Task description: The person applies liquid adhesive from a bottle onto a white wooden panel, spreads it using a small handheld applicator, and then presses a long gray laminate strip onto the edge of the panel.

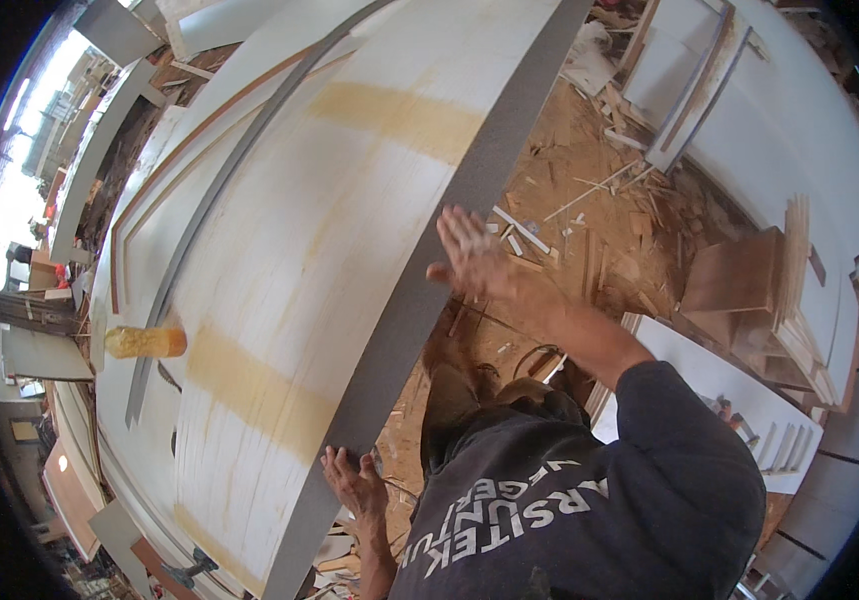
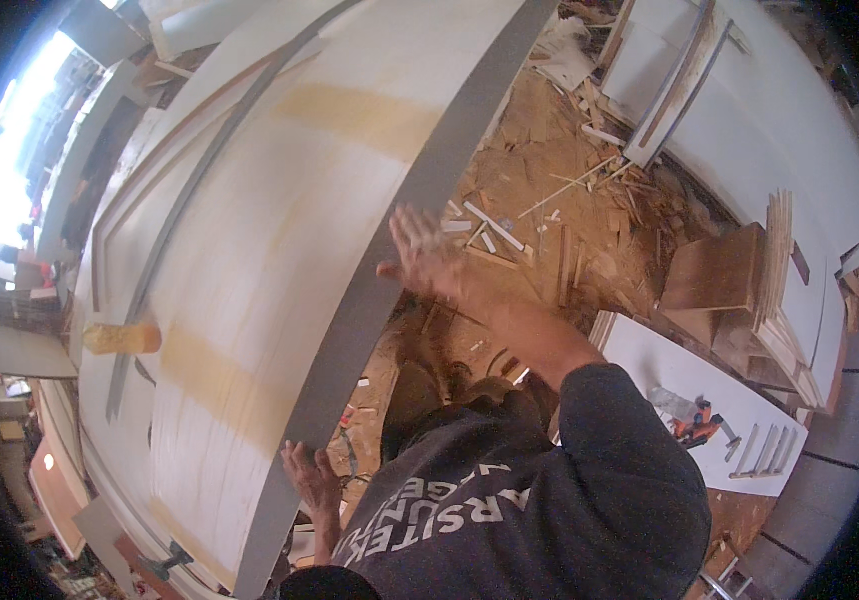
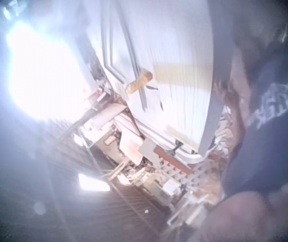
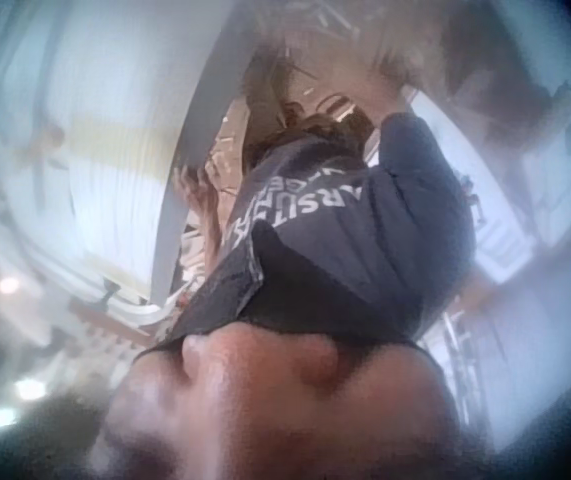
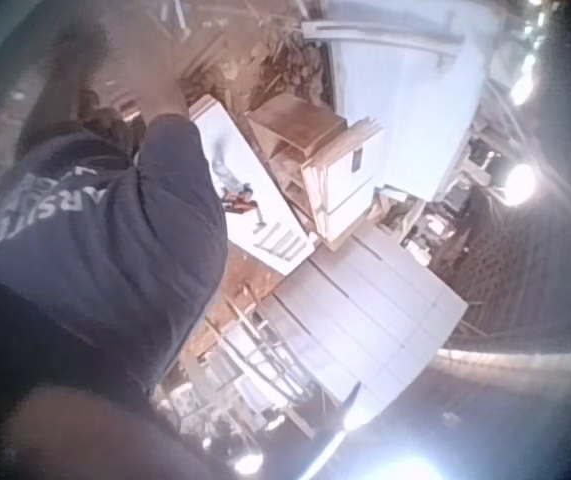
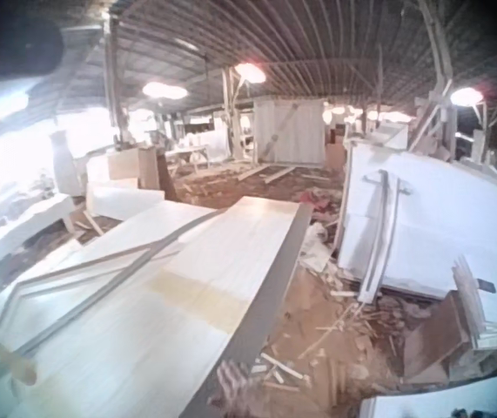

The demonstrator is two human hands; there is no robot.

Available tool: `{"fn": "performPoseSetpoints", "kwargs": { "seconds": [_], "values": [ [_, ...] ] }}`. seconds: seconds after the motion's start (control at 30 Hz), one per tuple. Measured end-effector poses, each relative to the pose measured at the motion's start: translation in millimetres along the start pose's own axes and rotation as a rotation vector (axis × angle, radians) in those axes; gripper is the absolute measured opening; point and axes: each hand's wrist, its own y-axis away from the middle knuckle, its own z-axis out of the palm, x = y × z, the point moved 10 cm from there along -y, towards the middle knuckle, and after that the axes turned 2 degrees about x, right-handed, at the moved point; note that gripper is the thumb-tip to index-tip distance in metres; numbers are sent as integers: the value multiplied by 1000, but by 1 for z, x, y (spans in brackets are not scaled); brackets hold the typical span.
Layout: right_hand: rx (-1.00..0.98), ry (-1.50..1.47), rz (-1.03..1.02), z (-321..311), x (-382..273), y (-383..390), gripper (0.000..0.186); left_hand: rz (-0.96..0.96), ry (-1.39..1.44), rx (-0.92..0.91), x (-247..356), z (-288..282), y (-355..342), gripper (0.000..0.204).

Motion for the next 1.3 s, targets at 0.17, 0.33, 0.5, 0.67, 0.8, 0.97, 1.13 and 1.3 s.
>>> {"fn": "performPoseSetpoints", "kwargs": {
  "seconds": [0.17,0.33,0.5,0.67,0.8,0.97,1.13,1.3],
  "values": [
    [100,2,46,-19,131,-70,98,-139,-22,44,20,-6,-24,51],
    [-2,73,-1,-31,158,-79,98,-227,-237,127,11,9,-30,57],
    [146,-33,29,-43,248,-101,101,-436,-549,201,-53,38,-25,60],
    [17,-142,-30,-44,275,-109,106,-377,-586,120,21,37,-78,63],
    [98,-122,-65,-80,338,-145,103,71,-362,147,132,56,-162,65],
    [53,-12,-61,-82,479,-215,106,2,105,358,436,132,-319,80],
    [33,-83,-192,-84,578,-260,108,147,101,109,668,201,-363,86],
    [123,15,3,-109,772,-343,111,-240,-123,23,677,238,-357,89]
  ]
}}
